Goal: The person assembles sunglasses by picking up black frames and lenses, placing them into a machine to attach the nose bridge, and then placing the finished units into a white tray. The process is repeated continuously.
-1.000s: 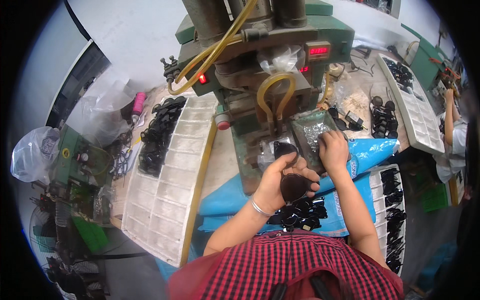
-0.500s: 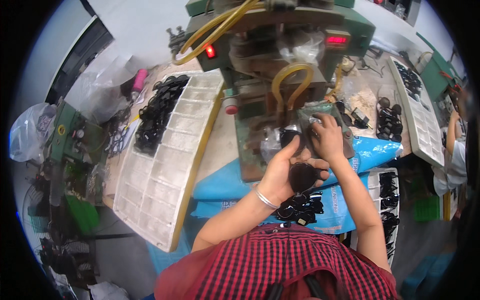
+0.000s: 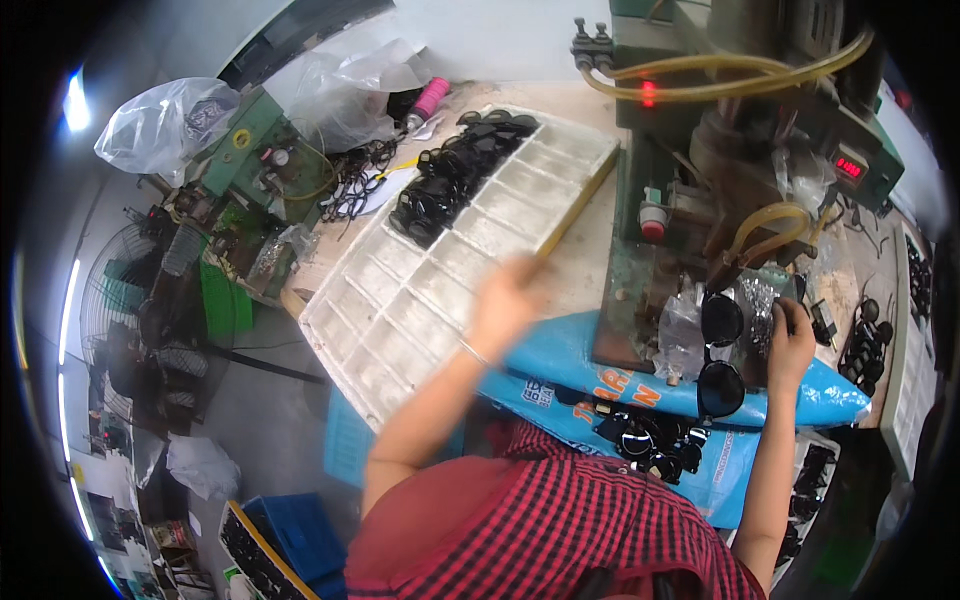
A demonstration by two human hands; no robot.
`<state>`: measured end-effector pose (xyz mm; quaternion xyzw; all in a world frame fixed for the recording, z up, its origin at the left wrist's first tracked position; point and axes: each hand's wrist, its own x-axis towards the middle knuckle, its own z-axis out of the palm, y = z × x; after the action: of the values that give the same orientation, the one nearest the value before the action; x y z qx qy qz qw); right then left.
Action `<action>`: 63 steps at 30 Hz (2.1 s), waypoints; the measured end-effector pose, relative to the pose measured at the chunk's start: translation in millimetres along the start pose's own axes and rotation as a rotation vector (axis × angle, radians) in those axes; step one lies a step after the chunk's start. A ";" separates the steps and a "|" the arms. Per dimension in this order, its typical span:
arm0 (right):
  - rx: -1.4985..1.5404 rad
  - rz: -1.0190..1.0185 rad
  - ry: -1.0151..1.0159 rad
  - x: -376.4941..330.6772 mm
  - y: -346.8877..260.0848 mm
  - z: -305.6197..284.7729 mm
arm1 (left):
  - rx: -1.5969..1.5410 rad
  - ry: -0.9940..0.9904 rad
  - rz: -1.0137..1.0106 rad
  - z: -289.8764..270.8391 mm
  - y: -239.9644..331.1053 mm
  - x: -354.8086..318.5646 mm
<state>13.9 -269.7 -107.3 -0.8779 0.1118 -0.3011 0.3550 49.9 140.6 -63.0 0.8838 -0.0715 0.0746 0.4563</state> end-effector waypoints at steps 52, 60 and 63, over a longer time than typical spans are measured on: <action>-0.250 -0.120 0.070 -7.5 -9.0 -3.8 | -1.373 -0.854 -0.701 113.0 151.8 -30.6; -0.598 -0.243 0.016 -10.6 -20.9 4.3 | -1.462 -0.861 -0.810 116.0 143.6 -34.3; -0.550 -0.259 0.015 -8.7 2.4 12.6 | -1.550 -0.862 -0.700 124.9 142.3 -35.2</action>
<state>14.7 -260.8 -120.1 -0.9458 0.0791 -0.3088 0.0619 -3.9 -41.1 -28.1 0.2581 0.0057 -0.4666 0.8459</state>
